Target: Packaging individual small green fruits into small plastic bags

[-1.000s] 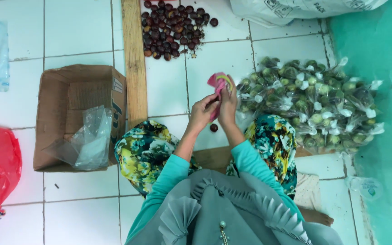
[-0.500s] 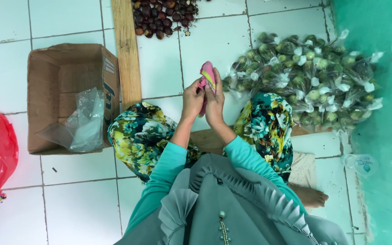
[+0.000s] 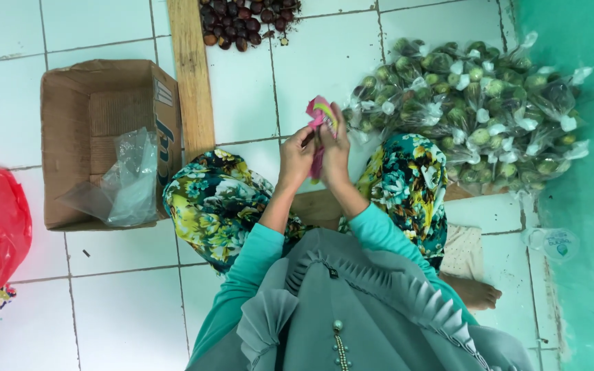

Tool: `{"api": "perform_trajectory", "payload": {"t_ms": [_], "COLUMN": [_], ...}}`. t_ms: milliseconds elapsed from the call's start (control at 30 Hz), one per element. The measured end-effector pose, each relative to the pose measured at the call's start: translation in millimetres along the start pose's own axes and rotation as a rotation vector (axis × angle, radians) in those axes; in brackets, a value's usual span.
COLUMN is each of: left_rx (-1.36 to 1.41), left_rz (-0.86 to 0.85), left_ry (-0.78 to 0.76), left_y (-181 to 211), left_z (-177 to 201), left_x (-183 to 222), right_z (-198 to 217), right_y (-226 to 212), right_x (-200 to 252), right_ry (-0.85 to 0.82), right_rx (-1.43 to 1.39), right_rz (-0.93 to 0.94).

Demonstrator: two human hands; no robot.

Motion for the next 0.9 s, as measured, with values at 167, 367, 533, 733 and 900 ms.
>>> {"api": "perform_trajectory", "payload": {"t_ms": [167, 367, 533, 733, 900], "left_rx": [-0.136, 0.164, 0.301, 0.706, 0.791], "left_rz": [-0.042, 0.101, 0.293, 0.491, 0.559], "left_ry": [-0.002, -0.047, 0.106, 0.213, 0.250], "left_y": [15, 9, -58, -74, -57], "left_z": [1, -3, 14, -9, -34], "left_x": [2, 13, 16, 21, 32], "right_z": [5, 31, 79, -11, -25], "right_y": [17, 8, 10, -65, -40], "right_x": [-13, -50, -65, 25, 21], "right_ry": [-0.036, -0.061, 0.017, -0.192, -0.287], "right_rx": [-0.072, -0.221, -0.303, 0.434, 0.543], "right_rz": [-0.072, -0.221, -0.188, 0.005, 0.061]}}
Point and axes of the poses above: each hand's wrist, its own x-axis away from the middle knuckle, its own z-axis out of the back of the hand, y = z × x, the point moved 8 cm from there along -x, towards the middle knuckle, and after that the axes turned 4 degrees about -z, right-handed, at the moved point
